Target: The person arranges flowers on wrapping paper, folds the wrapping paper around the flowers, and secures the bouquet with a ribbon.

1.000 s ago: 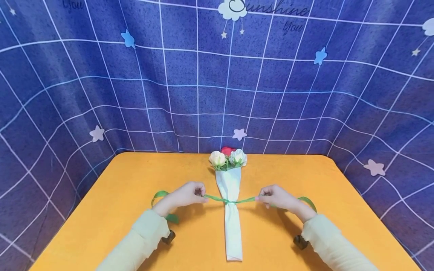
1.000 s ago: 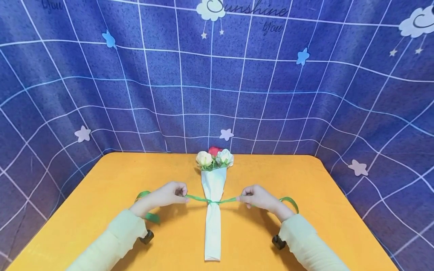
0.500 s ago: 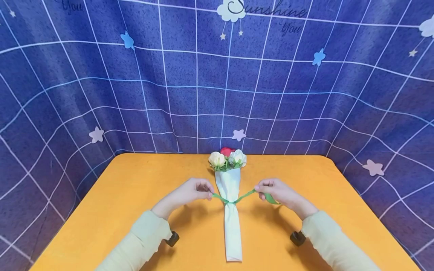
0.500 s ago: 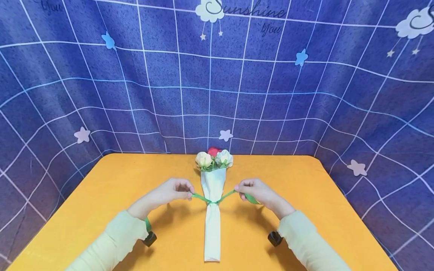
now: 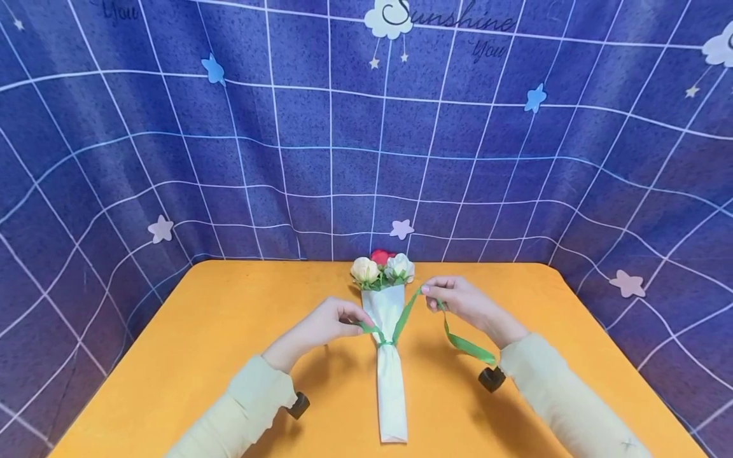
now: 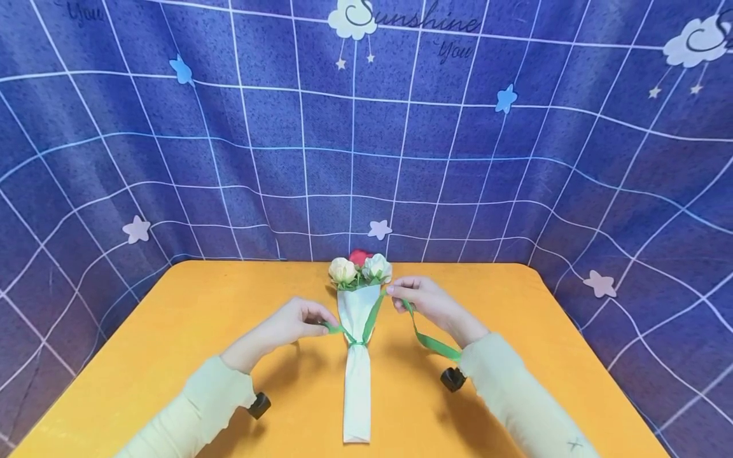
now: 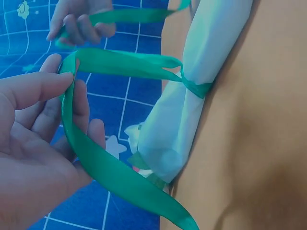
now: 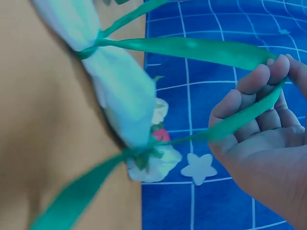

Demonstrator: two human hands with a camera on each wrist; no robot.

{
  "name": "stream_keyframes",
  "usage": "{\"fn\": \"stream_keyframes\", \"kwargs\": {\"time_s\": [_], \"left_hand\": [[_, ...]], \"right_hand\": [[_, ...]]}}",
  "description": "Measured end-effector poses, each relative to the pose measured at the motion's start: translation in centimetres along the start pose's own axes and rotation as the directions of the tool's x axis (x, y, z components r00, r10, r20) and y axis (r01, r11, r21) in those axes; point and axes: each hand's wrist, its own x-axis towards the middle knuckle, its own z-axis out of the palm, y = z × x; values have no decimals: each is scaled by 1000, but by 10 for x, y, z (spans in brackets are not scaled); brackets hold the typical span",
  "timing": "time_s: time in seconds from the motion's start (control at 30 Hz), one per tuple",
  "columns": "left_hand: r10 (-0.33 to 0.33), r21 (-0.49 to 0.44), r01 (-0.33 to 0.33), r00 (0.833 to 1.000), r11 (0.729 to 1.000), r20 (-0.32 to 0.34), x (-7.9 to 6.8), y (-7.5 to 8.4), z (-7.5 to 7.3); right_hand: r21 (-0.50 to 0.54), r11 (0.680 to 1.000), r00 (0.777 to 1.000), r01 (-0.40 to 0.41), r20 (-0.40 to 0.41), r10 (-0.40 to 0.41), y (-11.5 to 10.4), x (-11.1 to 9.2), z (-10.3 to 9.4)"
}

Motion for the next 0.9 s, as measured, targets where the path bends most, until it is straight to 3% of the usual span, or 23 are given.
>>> {"fn": "stream_keyframes", "kwargs": {"time_s": [0.4,0.63,0.9], "left_hand": [[3,23,-3,1000,1000,-17,2,3,3],[-1,20,2,999,1000,-43,3,5,4],[-6,30,8,999,1000,-53,2,7,4]], "right_hand": [[79,996,997,36,-67,-31,-45,27,9],[-75,993,994,90,-56,-95,-61,50,19],[-225,964,986,143,-52,-158,-75,74,32]]}}
